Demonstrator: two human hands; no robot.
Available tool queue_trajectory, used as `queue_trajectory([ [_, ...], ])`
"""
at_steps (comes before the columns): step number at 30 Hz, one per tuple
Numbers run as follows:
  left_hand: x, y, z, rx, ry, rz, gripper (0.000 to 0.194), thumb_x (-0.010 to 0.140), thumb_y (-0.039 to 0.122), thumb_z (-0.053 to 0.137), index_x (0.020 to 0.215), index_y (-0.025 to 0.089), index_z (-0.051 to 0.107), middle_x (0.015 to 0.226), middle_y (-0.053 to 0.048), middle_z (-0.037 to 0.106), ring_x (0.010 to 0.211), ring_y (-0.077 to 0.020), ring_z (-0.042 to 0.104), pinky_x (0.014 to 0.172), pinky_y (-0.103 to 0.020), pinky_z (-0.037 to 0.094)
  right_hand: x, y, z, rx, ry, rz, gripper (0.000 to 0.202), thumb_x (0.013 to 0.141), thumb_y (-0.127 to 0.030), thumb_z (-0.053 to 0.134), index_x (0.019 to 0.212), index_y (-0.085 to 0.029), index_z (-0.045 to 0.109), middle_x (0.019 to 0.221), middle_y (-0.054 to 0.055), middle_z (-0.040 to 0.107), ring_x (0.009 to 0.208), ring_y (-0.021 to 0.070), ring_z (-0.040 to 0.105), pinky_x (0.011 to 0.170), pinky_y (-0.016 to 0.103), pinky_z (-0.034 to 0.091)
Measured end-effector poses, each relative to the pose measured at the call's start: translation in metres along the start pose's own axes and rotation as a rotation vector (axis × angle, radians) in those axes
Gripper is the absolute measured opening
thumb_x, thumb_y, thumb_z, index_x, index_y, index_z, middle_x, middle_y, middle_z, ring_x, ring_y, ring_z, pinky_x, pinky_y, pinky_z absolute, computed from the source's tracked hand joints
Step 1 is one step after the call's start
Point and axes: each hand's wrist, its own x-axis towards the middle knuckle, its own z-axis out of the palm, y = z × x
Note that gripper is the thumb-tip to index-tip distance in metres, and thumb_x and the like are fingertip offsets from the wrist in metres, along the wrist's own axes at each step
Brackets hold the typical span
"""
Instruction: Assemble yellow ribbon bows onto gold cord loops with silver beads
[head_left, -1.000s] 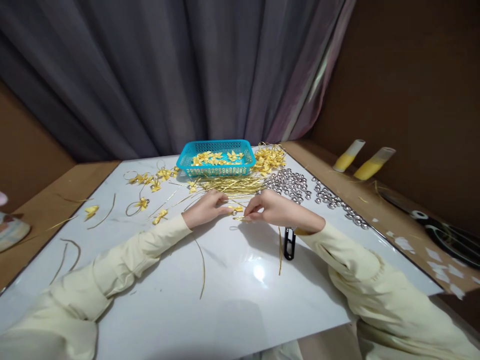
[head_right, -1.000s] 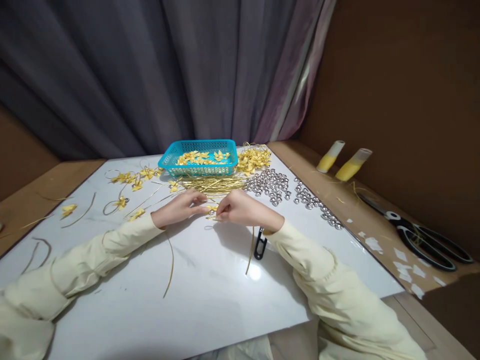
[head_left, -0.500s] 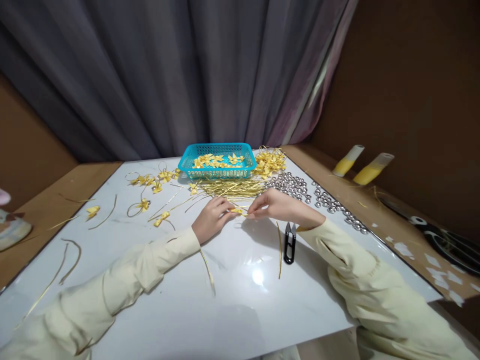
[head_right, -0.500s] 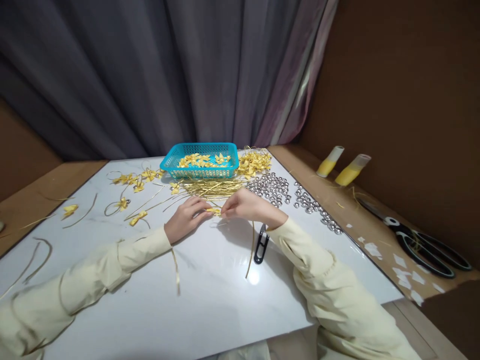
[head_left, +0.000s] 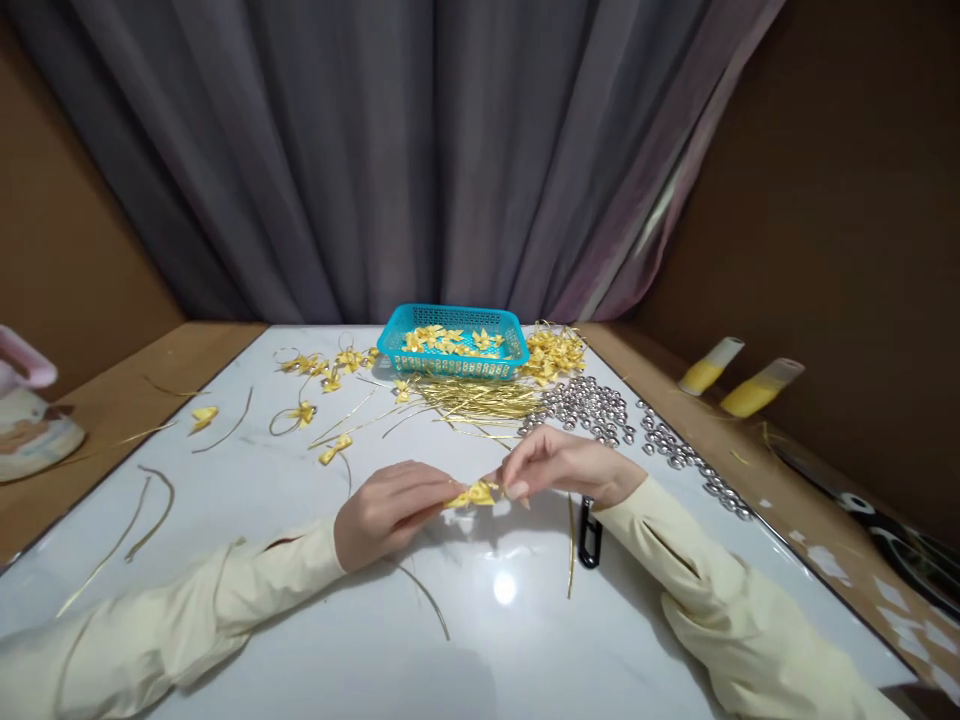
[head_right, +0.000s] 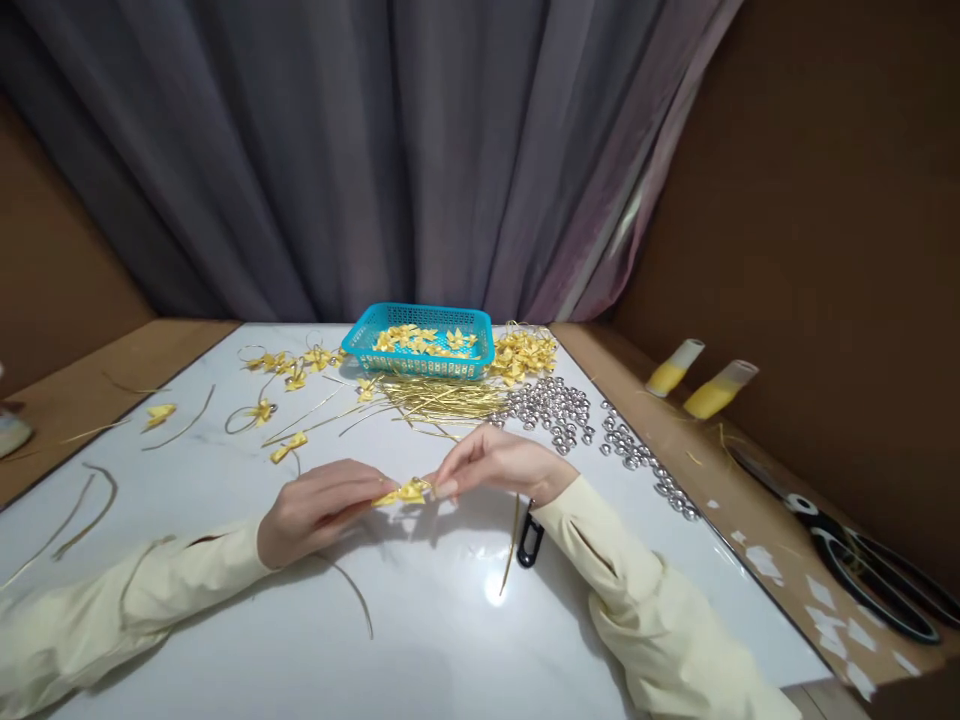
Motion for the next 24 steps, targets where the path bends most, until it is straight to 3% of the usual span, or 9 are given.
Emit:
queue_trajectory([
  [2, -0.005, 0.001, 0.002, -0.013, 0.02, -0.025, 0.027, 0.085, 0.008, 0.05, 0.11, 0.015, 0.057, 0.09, -0.011, 0.068, 0.084, -0.0172, 0.062, 0.072, -0.028, 0.053, 0.002, 0.003, 0.007, -0.025, -0.036, 0.014, 0.014, 0.061, -0.019, 0.075, 0.073, -0.013, 0.073, 0.066, 0.002, 0.068, 0.066, 0.0114, 0.062, 0.068, 0.025, 0.048],
  [4, -0.007, 0.0, 0.005, -0.022, 0.04, -0.082, 0.025, 0.085, 0.008, 0.05, 0.108, 0.015, 0.058, 0.088, -0.011, 0.068, 0.082, -0.0164, 0.063, 0.072, -0.028, 0.053, 0.002, 0.003, 0.01, -0.061, -0.037, 0.032, 0.015, 0.062, -0.02, 0.075, 0.074, -0.012, 0.073, 0.072, 0.004, 0.07, 0.065, 0.0114, 0.061, 0.065, 0.025, 0.048],
  [9, -0.003, 0.0, 0.006, -0.067, 0.115, -0.214, 0.032, 0.078, 0.021, 0.064, 0.109, 0.013, 0.057, 0.093, -0.013, 0.066, 0.083, -0.0185, 0.062, 0.072, -0.03, 0.053, -0.01, -0.009, 0.009, -0.197, -0.076, 0.095, 0.014, 0.063, -0.018, 0.074, 0.076, -0.013, 0.072, 0.093, 0.01, 0.07, 0.098, 0.02, 0.061, 0.073, 0.026, 0.049],
  [13, -0.001, 0.005, 0.006, -0.098, 0.163, -0.27, 0.018, 0.082, 0.018, 0.058, 0.099, 0.014, 0.062, 0.087, -0.011, 0.068, 0.079, -0.0161, 0.063, 0.07, -0.027, 0.053, -0.017, -0.02, 0.016, -0.333, -0.132, 0.071, 0.011, 0.066, -0.017, 0.071, 0.076, -0.013, 0.072, 0.085, 0.009, 0.07, 0.105, 0.0215, 0.058, 0.079, 0.027, 0.048],
  [17, -0.002, 0.008, 0.01, -0.086, 0.153, -0.302, 0.015, 0.082, 0.01, 0.056, 0.095, 0.014, 0.063, 0.084, -0.009, 0.068, 0.077, -0.0138, 0.064, 0.069, -0.024, 0.052, -0.013, -0.022, 0.033, -0.394, -0.063, 0.034, 0.01, 0.071, -0.018, 0.065, 0.078, -0.015, 0.072, 0.086, 0.007, 0.07, 0.102, 0.0196, 0.059, 0.08, 0.026, 0.048],
  [24, -0.006, 0.006, 0.011, -0.08, 0.098, -0.213, 0.02, 0.08, 0.007, 0.057, 0.098, 0.015, 0.062, 0.085, -0.009, 0.068, 0.08, -0.015, 0.063, 0.072, -0.026, 0.052, -0.002, -0.011, 0.041, -0.612, 0.138, -0.086, 0.014, 0.076, -0.022, 0.059, 0.079, -0.016, 0.072, 0.08, 0.003, 0.07, 0.074, 0.0151, 0.061, 0.073, 0.026, 0.046],
])
